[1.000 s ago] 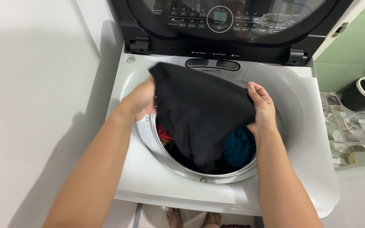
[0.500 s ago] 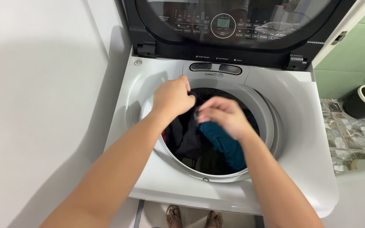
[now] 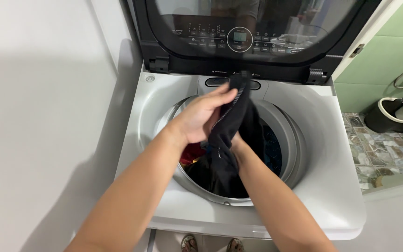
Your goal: Sorting clothes from a laundry basket and putting them into a washing machine.
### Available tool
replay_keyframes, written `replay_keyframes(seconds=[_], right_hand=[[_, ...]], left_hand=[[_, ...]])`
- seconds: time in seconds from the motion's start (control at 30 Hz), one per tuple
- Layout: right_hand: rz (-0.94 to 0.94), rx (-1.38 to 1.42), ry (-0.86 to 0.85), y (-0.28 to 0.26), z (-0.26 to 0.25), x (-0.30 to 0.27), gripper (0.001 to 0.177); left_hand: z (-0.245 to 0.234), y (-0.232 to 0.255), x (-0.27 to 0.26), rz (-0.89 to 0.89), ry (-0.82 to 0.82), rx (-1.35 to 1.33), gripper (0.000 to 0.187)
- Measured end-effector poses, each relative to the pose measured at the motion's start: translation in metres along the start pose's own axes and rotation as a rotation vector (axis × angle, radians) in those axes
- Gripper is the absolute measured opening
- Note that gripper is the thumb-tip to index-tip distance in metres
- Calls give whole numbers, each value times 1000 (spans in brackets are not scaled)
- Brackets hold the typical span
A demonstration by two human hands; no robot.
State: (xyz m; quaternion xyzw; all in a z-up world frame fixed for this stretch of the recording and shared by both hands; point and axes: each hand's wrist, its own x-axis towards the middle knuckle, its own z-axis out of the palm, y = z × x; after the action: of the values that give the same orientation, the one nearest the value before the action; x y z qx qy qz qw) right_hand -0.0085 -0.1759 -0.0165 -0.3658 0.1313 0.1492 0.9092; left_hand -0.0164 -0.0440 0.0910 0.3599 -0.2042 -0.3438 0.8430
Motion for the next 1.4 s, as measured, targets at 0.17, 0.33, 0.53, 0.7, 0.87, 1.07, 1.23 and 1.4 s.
replay_keyframes(seconds=[0.17,0.33,0.53,0.7,0.87,1.07,1.23,1.4], right_hand=[[-29,-292,-103,-56,-33,-23,36],[-244,-142,93,-117,-67,-62,31],[-250,13,-319,-82,-79,-58,67],[99,-617,-253,-59,-47,-62,59],[-101,-183,-217,-74,-26,-63,48],[-127,31,-413,-72,3,-73,51],[-178,226,-513,-92,18,-88,48],[-551,362,-430,-138,-15,-98,40]], left_hand=[[-79,4,-33,94,544,244,44],[-70,13,-62,56,689,185,47],[-39,9,-27,75,358,273,38],[-73,4,8,-18,339,447,46],[-54,-14,-11,-1,850,1389,73],[-73,-66,-18,-53,521,972,98],[-84,-74,-12,-400,726,1348,67],[-171,-95,-5,-281,975,489,47]])
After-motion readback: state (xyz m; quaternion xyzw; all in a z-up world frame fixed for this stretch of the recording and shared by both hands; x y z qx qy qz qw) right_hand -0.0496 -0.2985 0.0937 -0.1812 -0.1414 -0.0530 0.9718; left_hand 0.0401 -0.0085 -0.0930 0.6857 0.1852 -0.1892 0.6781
